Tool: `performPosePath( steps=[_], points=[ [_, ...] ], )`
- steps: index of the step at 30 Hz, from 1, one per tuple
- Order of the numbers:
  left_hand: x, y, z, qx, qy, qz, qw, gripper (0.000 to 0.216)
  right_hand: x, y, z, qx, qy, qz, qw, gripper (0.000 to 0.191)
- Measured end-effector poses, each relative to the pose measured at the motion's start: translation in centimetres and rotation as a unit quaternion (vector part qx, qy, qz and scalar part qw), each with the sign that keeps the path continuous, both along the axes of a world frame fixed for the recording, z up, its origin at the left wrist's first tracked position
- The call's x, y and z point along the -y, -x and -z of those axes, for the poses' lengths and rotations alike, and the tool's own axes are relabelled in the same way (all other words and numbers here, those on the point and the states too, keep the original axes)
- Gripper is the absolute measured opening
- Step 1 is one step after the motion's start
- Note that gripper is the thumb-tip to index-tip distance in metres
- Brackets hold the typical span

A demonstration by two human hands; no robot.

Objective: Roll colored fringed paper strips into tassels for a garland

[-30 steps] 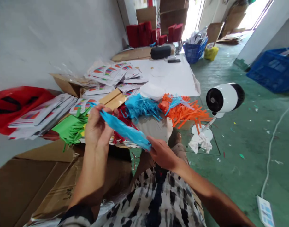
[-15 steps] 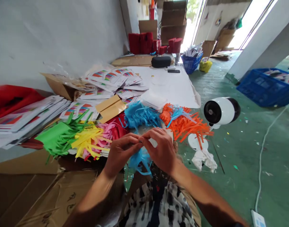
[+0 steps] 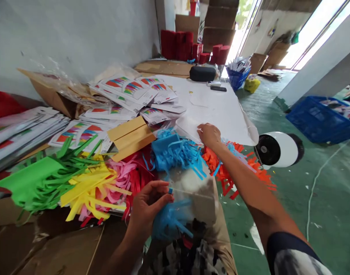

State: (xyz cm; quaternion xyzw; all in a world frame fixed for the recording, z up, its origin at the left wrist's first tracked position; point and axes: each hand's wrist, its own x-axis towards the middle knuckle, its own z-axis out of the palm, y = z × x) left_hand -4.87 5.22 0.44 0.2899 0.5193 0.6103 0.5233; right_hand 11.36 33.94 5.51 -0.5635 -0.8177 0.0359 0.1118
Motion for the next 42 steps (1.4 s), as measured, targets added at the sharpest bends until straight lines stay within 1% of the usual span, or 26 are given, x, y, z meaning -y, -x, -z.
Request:
performPosePath(
  steps=[1, 3, 5, 7, 9, 13, 18, 21, 23, 27, 29, 32, 34, 36, 38, 39, 40, 41, 42],
  points=[
    [-0.1, 0.1, 0.2, 0.003, 0.008, 0.013, 1.000, 0.035, -1.5, 0.2, 0.4, 0.014, 0.012, 0.002, 1.000, 0.037],
    [-0.1, 0.2, 0.6, 0.007, 0.028, 0.040, 0.999, 0.030, -3.3, 0.7, 1.2, 0.033, 0.029, -0.005, 0.999, 0.035],
    [-0.1, 0.3, 0.9, 0.016, 0.042, 0.057, 0.997, 0.026, -4.0, 1.2, 1.7, 0.051, 0.041, -0.010, 0.998, 0.032],
    [-0.1, 0.2, 1.2, 0.031, 0.047, 0.067, 0.996, 0.025, -4.1, 1.5, 2.0, 0.063, 0.044, -0.013, 0.997, 0.027],
    [-0.1, 0.1, 1.4, 0.042, 0.049, 0.072, 0.995, 0.026, -3.8, 1.4, 2.1, 0.069, 0.040, -0.017, 0.997, 0.026],
    [-0.1, -0.4, 1.3, 0.039, 0.038, 0.054, 0.997, 0.031, -2.5, 0.7, 2.2, 0.057, 0.023, -0.034, 0.998, 0.027],
    [0.4, -0.8, -0.3, 0.041, 0.018, 0.028, 0.999, 0.031, -0.6, -0.4, 1.6, -0.005, -0.025, -0.040, 0.999, 0.031],
    [0.8, -0.9, -1.3, 0.038, 0.007, 0.015, 0.999, 0.030, 0.2, -1.0, 1.0, -0.055, -0.041, -0.036, 0.997, 0.034],
    [1.1, -1.2, -1.7, 0.033, -0.008, 0.011, 0.999, 0.030, 0.5, -1.4, 0.7, -0.086, -0.039, -0.027, 0.995, 0.033],
    [1.7, -2.3, -2.1, 0.037, -0.023, 0.018, 0.999, 0.029, 1.1, -2.1, 0.2, -0.142, -0.009, -0.005, 0.990, 0.028],
    [2.0, -2.8, -2.4, 0.027, -0.029, 0.018, 0.999, 0.029, 1.8, -2.1, -0.2, -0.176, -0.005, -0.002, 0.984, 0.028],
    [2.4, -3.1, -2.9, -0.001, -0.041, -0.002, 0.999, 0.028, 4.6, -2.0, -1.2, -0.233, -0.003, -0.010, 0.972, 0.031],
    [2.6, -3.2, -3.3, -0.014, -0.050, -0.024, 0.998, 0.027, 7.9, -2.1, -1.9, -0.265, 0.016, -0.032, 0.964, 0.033],
    [2.8, -3.3, -3.7, -0.020, -0.059, -0.040, 0.997, 0.026, 12.2, -2.3, -2.3, -0.308, 0.057, -0.077, 0.947, 0.031],
    [3.0, -3.6, -4.0, -0.020, -0.063, -0.046, 0.997, 0.026, 16.8, -2.8, -2.6, -0.406, 0.130, -0.149, 0.892, 0.034],
    [3.1, -3.8, -4.1, -0.019, -0.064, -0.045, 0.997, 0.027, 19.0, -3.1, -2.8, -0.431, 0.157, -0.176, 0.871, 0.033],
    [3.2, -4.0, -4.2, -0.019, -0.065, -0.042, 0.997, 0.027, 20.8, -3.4, -2.9, -0.444, 0.176, -0.193, 0.857, 0.031],
    [3.3, -4.2, -4.2, -0.021, -0.067, -0.037, 0.997, 0.027, 22.4, -3.7, -3.0, -0.449, 0.181, -0.202, 0.852, 0.028],
    [3.4, -4.3, -4.2, -0.023, -0.070, -0.033, 0.997, 0.027, 23.6, -3.9, -3.0, -0.448, 0.176, -0.205, 0.852, 0.024]
  ],
)
